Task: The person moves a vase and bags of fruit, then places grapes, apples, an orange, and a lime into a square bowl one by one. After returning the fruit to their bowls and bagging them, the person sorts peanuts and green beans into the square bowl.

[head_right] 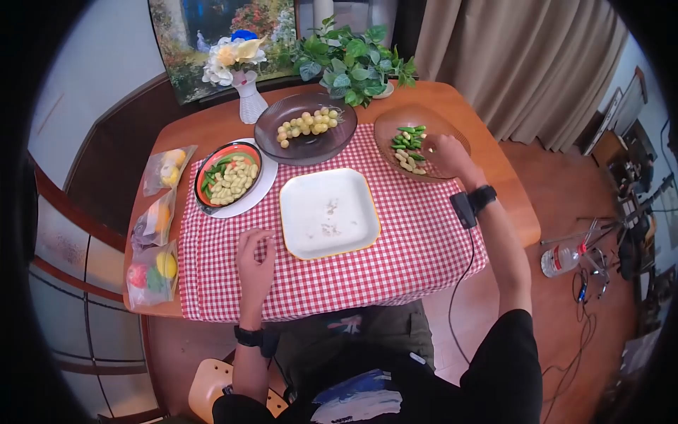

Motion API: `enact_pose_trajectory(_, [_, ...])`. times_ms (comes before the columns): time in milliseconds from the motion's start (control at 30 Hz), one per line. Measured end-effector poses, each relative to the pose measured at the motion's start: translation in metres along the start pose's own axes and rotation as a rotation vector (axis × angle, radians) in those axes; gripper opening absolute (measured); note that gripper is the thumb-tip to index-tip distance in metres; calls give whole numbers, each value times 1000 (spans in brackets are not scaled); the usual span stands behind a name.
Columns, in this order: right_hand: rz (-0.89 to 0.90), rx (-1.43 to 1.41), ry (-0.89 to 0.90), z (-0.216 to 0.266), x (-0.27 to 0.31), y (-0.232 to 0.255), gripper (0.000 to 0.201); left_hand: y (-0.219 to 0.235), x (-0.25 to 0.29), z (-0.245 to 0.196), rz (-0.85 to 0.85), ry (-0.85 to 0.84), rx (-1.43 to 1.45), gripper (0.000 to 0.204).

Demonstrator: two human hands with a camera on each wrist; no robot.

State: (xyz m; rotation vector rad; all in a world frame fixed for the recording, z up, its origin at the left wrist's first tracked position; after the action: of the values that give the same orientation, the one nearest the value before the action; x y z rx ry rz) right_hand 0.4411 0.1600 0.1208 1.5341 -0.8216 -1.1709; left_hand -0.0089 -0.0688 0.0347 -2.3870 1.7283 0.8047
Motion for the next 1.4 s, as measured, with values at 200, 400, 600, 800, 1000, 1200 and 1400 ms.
enact_pose_trajectory(200, [214,208,159,-10,-25,-38,21,3,1,0,-14,-14,11,18])
enact_pose_trajectory(400, [145,225,115,-20,-35,-55,20,2,1,1,-9,-6,33,19])
enact_pose_trajectory(600, [-166,-15,9,8,-18,17,18,1,0,2,-5,-9,33,19])
enact_pose_trajectory(800, [-83,-417,173,116,16,42,21,0,0,0,-13,16,21,17])
enact_pose_trajectory(1000, [33,-542,547,179,35,-5,23,0,1,0,-17,23,-29,18])
enact_pose_trajectory(1200, [151,-498,508,182,48,-20,23,-3,-1,-1,-22,21,-100,18])
enact_pose_trajectory(1400, [11,-536,533,179,58,-19,21,-4,-4,-6,-53,-5,-131,20])
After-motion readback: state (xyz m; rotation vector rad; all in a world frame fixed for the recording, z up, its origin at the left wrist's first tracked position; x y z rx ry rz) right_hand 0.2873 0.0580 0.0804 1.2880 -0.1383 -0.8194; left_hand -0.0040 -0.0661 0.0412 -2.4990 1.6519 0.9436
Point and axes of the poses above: each hand's wrist, its own x-axis away from the middle knuckle, its own y-axis out of the back of the hand, z = x × y, the point moved 5 cm from there along -x, towards the middle knuckle, and after that the axes turned 15 degrees about x, right-handed, at the moved point
